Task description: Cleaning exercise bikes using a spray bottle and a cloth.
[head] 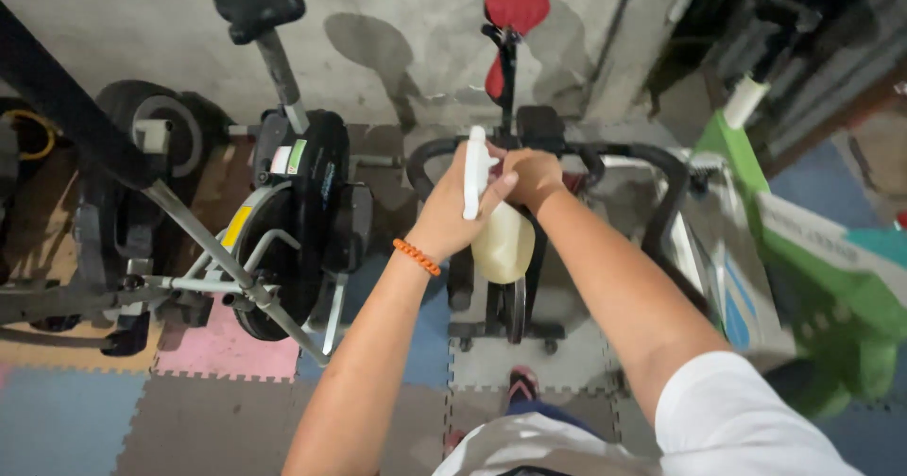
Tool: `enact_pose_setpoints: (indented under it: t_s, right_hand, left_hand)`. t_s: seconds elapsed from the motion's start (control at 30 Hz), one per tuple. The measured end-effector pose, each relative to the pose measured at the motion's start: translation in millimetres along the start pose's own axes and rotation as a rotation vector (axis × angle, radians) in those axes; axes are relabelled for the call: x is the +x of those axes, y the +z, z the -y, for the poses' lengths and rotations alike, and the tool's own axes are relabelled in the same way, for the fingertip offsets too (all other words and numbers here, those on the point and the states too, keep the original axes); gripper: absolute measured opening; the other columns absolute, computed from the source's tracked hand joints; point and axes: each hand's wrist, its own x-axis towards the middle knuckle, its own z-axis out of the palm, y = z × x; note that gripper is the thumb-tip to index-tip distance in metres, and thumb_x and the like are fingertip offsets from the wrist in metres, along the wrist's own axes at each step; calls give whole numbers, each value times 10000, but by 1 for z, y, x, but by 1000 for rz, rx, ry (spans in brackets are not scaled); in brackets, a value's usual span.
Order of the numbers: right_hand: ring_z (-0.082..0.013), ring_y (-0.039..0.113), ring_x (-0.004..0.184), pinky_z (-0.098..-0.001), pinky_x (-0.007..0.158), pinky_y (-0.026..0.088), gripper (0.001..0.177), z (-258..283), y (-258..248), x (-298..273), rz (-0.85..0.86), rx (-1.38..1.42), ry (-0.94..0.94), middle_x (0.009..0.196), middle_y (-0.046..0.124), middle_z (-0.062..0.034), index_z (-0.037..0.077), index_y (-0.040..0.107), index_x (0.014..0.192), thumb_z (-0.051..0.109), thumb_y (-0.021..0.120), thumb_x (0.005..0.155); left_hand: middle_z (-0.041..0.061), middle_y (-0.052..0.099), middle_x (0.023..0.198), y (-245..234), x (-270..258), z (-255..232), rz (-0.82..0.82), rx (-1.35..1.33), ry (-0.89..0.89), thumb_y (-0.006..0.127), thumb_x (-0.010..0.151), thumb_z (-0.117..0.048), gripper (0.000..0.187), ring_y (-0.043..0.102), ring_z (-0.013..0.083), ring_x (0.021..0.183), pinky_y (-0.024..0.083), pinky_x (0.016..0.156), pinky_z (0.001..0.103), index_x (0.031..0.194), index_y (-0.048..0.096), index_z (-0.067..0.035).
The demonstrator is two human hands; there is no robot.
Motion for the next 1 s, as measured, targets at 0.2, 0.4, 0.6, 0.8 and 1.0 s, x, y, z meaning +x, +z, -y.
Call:
enact_pose_setpoints:
  t_s: [0.2, 0.4, 0.6, 0.8, 1.0]
  right_hand:
    - [-292, 741, 1071, -551, 833, 603, 440, 16, 26, 51, 128, 112, 125, 1062, 789, -81, 168, 796, 1133, 446, 559, 889]
    - [-440, 662, 1179, -656, 914, 521, 384, 48, -38, 33, 329, 194, 269, 1201, 723, -209, -70, 691, 1225, 179, 559, 964]
    - [-438, 537, 1351, -649, 1037, 456, 533, 44, -48, 48, 481, 141, 154, 1403, 606, -266, -83, 538, 1450, 153, 509, 973]
    - [-352, 531, 1359, -443, 1118, 433, 507, 25, 16, 151, 543, 212, -2, 1367, 634, -213, -39, 609, 1354, 239, 552, 934]
    - [-358, 658, 1243, -485, 1052, 537, 402, 36, -44, 27, 389, 147, -11, 1236, 721, -246, -46, 720, 1204, 210, 522, 965]
  left_hand:
    - [223, 695, 1204, -5, 31, 50, -106, -32, -72, 581, 978, -382, 398, 636, 462, 1170, 494, 999, 546, 1324, 546, -188]
    - [197, 723, 1146, -7, 41, 79, -216, -85, -121, 557, 964, -290, 365, 669, 401, 1143, 512, 1016, 513, 1296, 568, -139]
    - [386, 660, 1141, -17, 46, 62, -77, 195, -165, 628, 884, -428, 681, 636, 560, 1094, 506, 961, 656, 1374, 470, 17]
    - [168, 661, 954, 1, 61, 164, 53, 311, 256, 625, 901, -399, 393, 667, 392, 967, 527, 872, 493, 1149, 595, -95]
    - [291, 614, 1177, -8, 61, 159, 175, 198, 70, 553, 946, -330, 539, 603, 502, 1123, 506, 964, 592, 1391, 477, -35]
